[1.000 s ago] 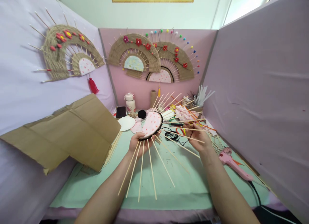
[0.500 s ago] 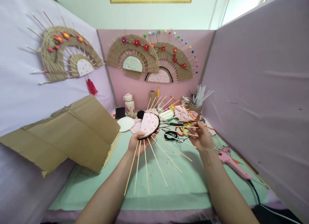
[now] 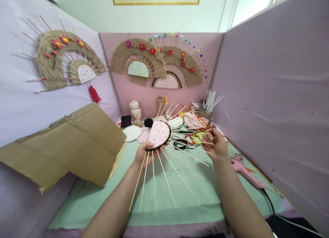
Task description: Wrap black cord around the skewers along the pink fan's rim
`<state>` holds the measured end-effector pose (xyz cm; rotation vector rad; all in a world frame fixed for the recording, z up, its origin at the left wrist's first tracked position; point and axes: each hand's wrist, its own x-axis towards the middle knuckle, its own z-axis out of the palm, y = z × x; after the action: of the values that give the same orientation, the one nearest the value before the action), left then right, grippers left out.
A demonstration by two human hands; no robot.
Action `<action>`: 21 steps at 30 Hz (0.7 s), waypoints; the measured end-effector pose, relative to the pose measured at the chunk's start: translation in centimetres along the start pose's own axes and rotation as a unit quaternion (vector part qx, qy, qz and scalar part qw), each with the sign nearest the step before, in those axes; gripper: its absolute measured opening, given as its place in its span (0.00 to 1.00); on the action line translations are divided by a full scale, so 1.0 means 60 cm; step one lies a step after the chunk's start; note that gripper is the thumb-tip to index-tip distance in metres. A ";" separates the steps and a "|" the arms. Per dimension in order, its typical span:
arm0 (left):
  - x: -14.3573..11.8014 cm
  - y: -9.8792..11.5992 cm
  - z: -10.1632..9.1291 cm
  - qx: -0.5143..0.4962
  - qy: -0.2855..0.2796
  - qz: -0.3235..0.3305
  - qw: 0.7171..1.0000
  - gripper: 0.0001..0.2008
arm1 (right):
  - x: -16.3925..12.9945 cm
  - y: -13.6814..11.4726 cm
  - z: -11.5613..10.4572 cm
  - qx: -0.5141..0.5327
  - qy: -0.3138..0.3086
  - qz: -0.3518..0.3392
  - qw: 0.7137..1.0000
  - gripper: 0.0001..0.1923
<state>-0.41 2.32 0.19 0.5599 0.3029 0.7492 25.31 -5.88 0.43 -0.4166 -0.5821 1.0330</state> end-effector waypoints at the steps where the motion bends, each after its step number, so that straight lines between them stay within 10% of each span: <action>1: -0.001 0.000 0.001 0.004 -0.005 -0.002 1.000 0.38 | 0.001 -0.001 -0.001 0.016 0.002 0.016 1.000 0.07; 10: -0.012 -0.010 -0.004 0.037 -0.097 -0.057 0.993 0.40 | 0.016 0.014 -0.007 0.062 0.111 0.081 0.989 0.04; 21: -0.014 -0.038 0.008 0.170 -0.134 -0.149 0.965 0.36 | 0.005 0.043 0.018 0.026 0.056 0.060 0.996 0.02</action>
<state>0.51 0.18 -0.67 0.9086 0.2582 0.3236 22.97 -4.37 -0.17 -0.4636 -0.4332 1.1290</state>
